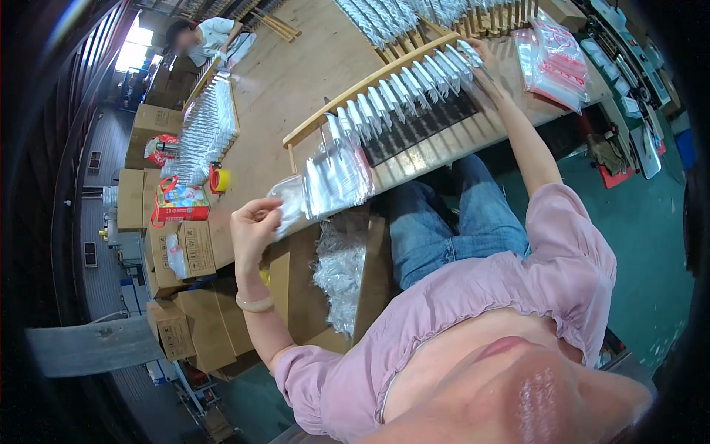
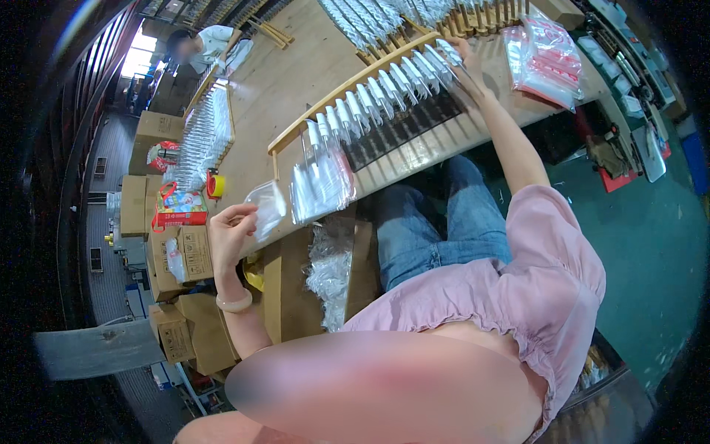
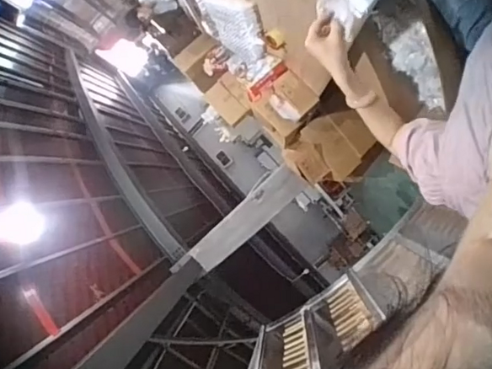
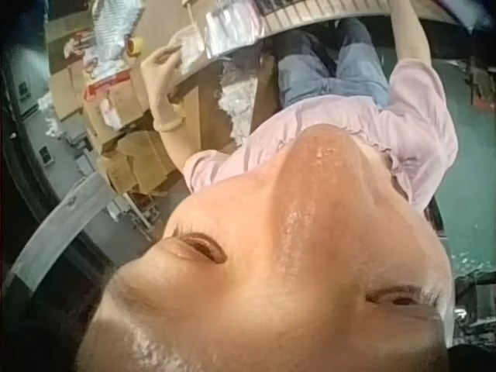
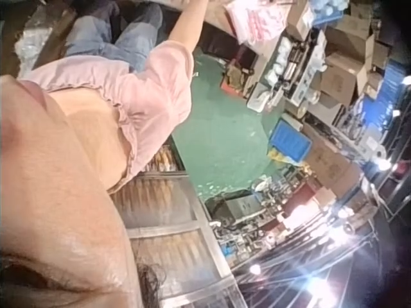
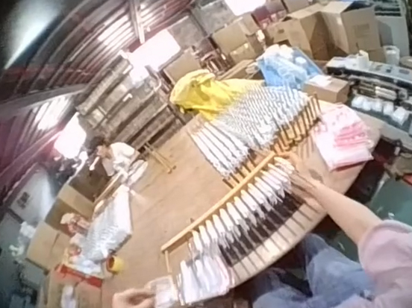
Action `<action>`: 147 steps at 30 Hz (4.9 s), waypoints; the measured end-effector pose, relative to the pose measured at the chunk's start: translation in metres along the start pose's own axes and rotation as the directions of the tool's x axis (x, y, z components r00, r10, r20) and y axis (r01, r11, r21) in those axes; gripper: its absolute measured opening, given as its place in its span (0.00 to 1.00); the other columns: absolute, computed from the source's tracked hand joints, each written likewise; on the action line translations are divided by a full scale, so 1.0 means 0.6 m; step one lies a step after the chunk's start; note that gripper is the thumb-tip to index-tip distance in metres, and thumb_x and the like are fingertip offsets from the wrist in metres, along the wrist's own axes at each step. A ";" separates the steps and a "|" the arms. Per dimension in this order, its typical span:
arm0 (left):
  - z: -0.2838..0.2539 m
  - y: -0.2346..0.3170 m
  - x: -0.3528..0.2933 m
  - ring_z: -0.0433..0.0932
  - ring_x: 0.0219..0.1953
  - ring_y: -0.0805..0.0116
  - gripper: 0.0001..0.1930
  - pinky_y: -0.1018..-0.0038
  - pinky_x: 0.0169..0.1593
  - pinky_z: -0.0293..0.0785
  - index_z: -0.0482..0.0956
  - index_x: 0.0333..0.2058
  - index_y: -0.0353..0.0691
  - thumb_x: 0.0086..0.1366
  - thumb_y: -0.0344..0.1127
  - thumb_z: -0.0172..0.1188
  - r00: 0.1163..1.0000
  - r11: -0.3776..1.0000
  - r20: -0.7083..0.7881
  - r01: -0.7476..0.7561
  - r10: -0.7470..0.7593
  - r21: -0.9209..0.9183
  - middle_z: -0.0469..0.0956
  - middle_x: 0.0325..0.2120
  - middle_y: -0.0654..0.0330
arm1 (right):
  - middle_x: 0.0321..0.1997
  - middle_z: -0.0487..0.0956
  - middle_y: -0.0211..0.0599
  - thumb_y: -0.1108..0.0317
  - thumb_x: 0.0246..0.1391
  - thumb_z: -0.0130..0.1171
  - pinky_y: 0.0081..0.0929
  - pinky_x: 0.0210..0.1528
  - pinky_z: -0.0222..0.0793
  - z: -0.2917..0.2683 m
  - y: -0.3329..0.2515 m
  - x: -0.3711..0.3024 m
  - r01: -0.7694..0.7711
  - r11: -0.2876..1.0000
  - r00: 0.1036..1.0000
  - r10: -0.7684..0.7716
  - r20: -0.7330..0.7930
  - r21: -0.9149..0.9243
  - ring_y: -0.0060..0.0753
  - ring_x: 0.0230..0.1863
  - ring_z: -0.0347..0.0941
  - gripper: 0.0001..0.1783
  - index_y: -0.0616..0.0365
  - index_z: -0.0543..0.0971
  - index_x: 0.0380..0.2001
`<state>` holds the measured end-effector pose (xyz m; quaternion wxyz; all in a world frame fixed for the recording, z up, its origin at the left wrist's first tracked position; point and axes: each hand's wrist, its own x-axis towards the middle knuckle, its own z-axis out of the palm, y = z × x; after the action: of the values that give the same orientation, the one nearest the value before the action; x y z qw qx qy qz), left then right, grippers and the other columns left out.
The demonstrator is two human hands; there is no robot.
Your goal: Packaging small white components into individual plastic bags at a workbench.
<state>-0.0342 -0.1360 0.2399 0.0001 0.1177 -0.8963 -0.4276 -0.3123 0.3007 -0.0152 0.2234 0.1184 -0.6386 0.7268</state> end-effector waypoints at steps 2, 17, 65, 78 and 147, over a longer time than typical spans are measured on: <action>0.036 0.030 -0.024 0.75 0.23 0.79 0.09 0.84 0.28 0.70 0.81 0.34 0.30 0.53 0.25 0.60 0.998 1.000 0.058 -0.001 0.002 -0.028 0.79 0.23 0.61 | 0.47 0.77 0.44 0.67 0.51 0.60 0.28 0.50 0.68 -0.013 -0.072 -0.011 0.041 0.901 0.997 -0.011 0.071 -0.432 0.39 0.49 0.74 0.25 0.58 0.70 0.53; 0.447 -0.059 -0.001 0.79 0.33 0.55 0.17 0.68 0.40 0.75 0.82 0.36 0.38 0.44 0.34 0.60 0.814 0.842 0.416 -0.510 0.405 0.178 0.79 0.30 0.50 | 0.37 0.79 0.49 0.72 0.45 0.59 0.36 0.42 0.71 0.027 -0.285 -0.282 -0.042 0.856 0.559 0.448 0.698 -0.515 0.51 0.41 0.76 0.15 0.60 0.77 0.40; 0.462 -0.109 -0.017 0.78 0.34 0.53 0.22 0.65 0.41 0.74 0.82 0.39 0.39 0.40 0.35 0.66 0.902 0.851 0.214 -0.427 0.376 0.305 0.77 0.27 0.50 | 0.32 0.79 0.47 0.74 0.35 0.64 0.42 0.42 0.71 0.103 -0.209 -0.257 0.533 0.692 0.194 0.460 0.866 -0.487 0.51 0.39 0.75 0.16 0.60 0.79 0.34; 0.433 -0.147 -0.022 0.78 0.28 0.58 0.15 0.70 0.36 0.75 0.83 0.35 0.42 0.44 0.29 0.61 0.898 0.911 0.203 -0.408 0.390 0.054 0.77 0.25 0.53 | 0.34 0.69 0.42 0.77 0.39 0.59 0.37 0.41 0.65 0.092 -0.189 -0.273 0.657 0.734 0.091 0.152 0.984 -0.174 0.47 0.40 0.67 0.13 0.59 0.75 0.33; 0.173 -0.304 -0.142 0.75 0.23 0.79 0.07 0.81 0.29 0.72 0.77 0.36 0.34 0.62 0.32 0.58 0.840 0.976 -0.513 0.081 -0.175 -0.200 0.80 0.24 0.60 | 0.30 0.68 0.39 0.74 0.53 0.52 0.28 0.35 0.64 0.086 -0.157 -0.344 0.188 0.917 0.604 0.175 0.778 -0.352 0.39 0.31 0.65 0.03 0.61 0.70 0.30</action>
<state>0.0765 -0.1491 0.0429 0.2277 0.2901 -0.8117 -0.4529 -0.0935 0.2224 -0.0189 -0.0626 0.3834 -0.8040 0.4501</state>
